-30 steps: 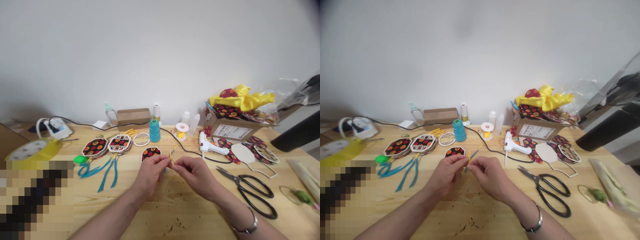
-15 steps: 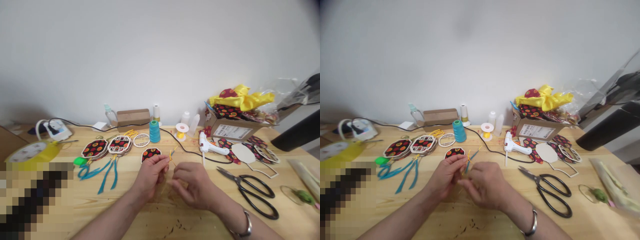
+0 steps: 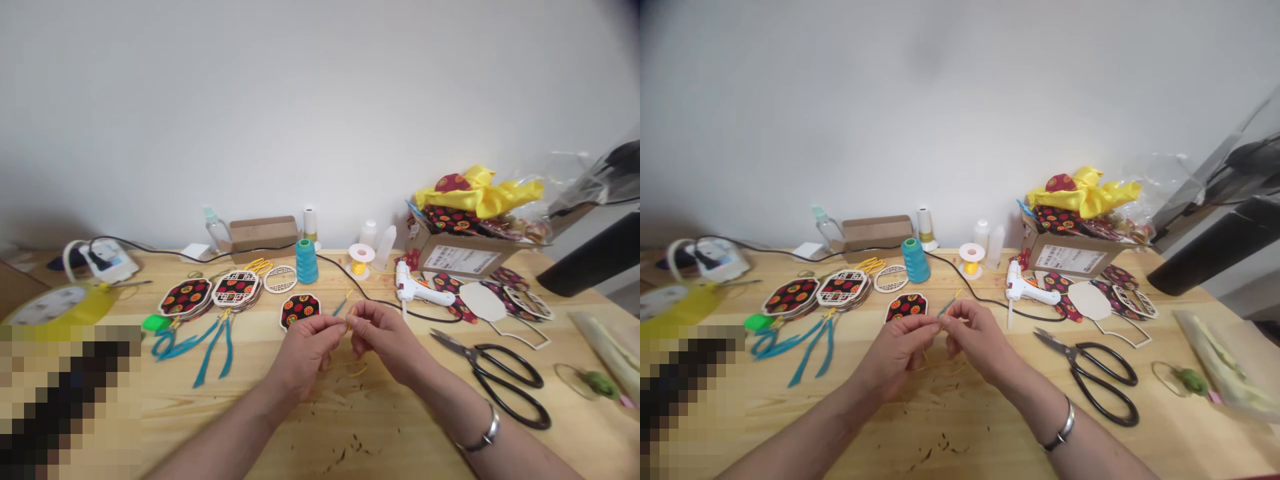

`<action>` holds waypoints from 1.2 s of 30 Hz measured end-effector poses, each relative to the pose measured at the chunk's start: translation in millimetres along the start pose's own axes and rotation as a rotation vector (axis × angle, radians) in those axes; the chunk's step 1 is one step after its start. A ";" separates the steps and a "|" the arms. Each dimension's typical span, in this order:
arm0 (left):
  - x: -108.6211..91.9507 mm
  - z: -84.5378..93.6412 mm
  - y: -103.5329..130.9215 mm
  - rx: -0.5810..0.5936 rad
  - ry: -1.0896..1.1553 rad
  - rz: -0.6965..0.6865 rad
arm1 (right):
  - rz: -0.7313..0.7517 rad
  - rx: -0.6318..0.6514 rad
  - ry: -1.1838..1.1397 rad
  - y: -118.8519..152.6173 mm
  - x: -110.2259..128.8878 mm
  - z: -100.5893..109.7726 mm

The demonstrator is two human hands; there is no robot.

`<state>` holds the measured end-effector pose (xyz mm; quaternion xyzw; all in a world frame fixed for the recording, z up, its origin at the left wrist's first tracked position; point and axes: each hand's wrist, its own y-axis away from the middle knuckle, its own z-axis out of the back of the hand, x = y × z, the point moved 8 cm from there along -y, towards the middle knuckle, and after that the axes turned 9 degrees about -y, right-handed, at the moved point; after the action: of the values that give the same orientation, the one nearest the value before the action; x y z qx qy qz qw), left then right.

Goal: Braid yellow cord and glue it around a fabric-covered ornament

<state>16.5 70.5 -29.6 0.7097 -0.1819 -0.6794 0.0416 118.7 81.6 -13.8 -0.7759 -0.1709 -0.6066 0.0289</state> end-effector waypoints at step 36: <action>-3.3 -4.6 1.9 0.061 -0.049 -0.043 | 0.020 -0.026 0.105 -4.1 7.1 7.7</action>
<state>20.7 69.0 -25.5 0.6974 -0.1882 -0.6915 0.0009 126.1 89.1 -9.7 -0.7449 -0.1536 -0.6484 0.0340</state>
